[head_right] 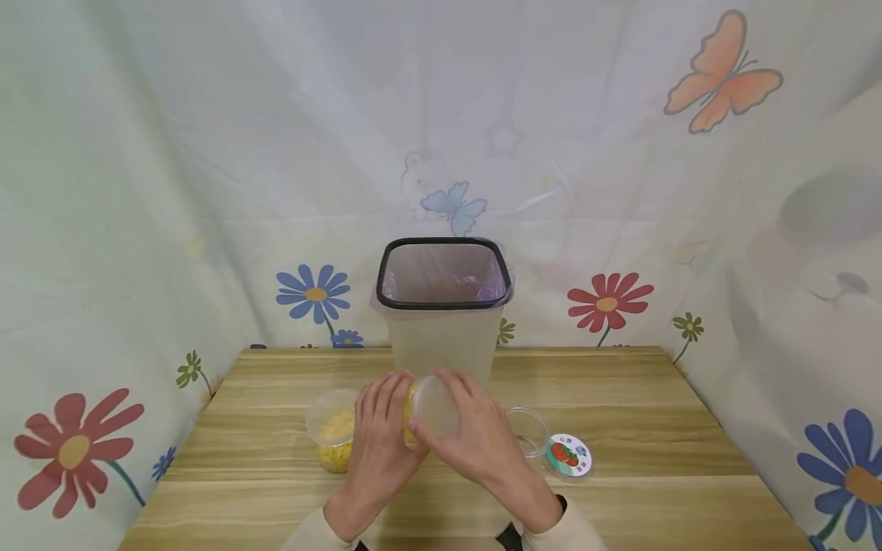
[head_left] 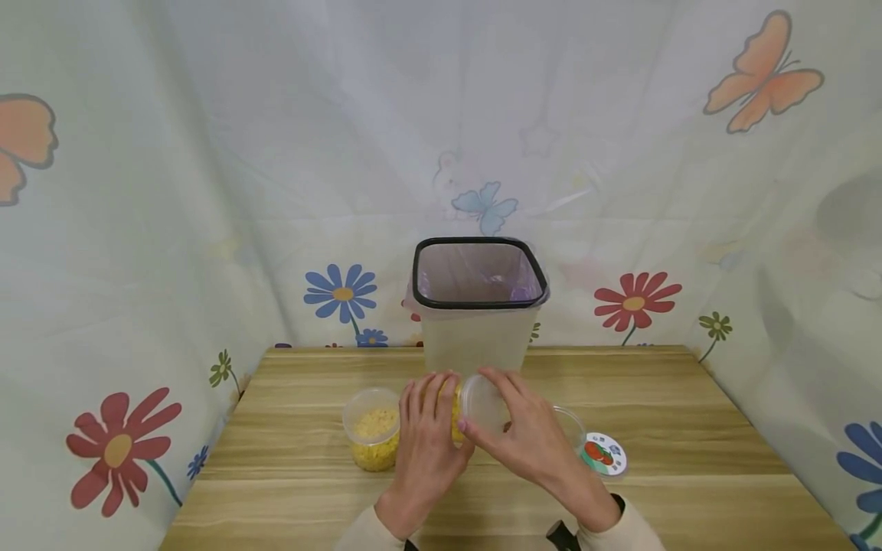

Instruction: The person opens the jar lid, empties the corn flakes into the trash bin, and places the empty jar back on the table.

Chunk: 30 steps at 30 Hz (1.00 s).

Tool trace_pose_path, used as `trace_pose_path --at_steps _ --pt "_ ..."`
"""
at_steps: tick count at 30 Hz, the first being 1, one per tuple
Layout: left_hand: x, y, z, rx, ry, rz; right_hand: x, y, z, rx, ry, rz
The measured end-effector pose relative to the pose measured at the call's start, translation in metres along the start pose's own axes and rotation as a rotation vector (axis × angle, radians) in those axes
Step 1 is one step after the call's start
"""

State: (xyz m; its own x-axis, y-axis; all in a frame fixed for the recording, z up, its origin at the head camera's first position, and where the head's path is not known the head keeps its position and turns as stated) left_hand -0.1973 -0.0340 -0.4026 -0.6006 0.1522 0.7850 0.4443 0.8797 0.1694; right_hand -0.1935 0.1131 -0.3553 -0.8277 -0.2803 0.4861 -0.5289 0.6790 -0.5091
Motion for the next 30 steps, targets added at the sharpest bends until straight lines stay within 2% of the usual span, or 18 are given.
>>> trace_pose_path --at_steps 2,6,15,21,25,30 --pt "0.001 0.000 -0.001 0.001 -0.016 -0.008 0.000 0.001 -0.001 0.024 -0.019 -0.018" --pt "0.001 0.000 -0.002 -0.009 -0.057 -0.031 0.000 0.002 -0.004 0.019 -0.029 -0.111" --pt "0.000 0.000 -0.003 -0.045 -0.044 -0.018 -0.001 0.003 -0.009 -0.063 -0.043 -0.330" --pt "0.000 -0.002 -0.002 -0.091 -0.075 -0.035 -0.001 0.004 -0.011 -0.075 -0.041 -0.491" --pt "0.000 -0.003 -0.002 -0.110 -0.088 -0.050 -0.002 0.003 -0.012 -0.073 -0.040 -0.530" --pt "0.001 -0.005 -0.004 -0.121 -0.074 -0.061 -0.001 0.003 -0.017 -0.080 -0.024 -0.513"
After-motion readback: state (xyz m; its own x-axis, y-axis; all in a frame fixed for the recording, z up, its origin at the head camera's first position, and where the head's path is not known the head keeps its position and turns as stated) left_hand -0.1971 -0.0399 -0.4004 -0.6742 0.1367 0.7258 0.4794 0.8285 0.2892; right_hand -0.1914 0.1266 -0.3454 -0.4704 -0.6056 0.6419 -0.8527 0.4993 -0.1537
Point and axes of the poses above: each hand's wrist, its own x-axis towards the middle knuckle, its own z-axis out of the palm, y = z × x, the point moved 3 cm from there along x, towards the middle knuckle, and after that the axes turned 3 degrees about -z, right-handed, at the moved point
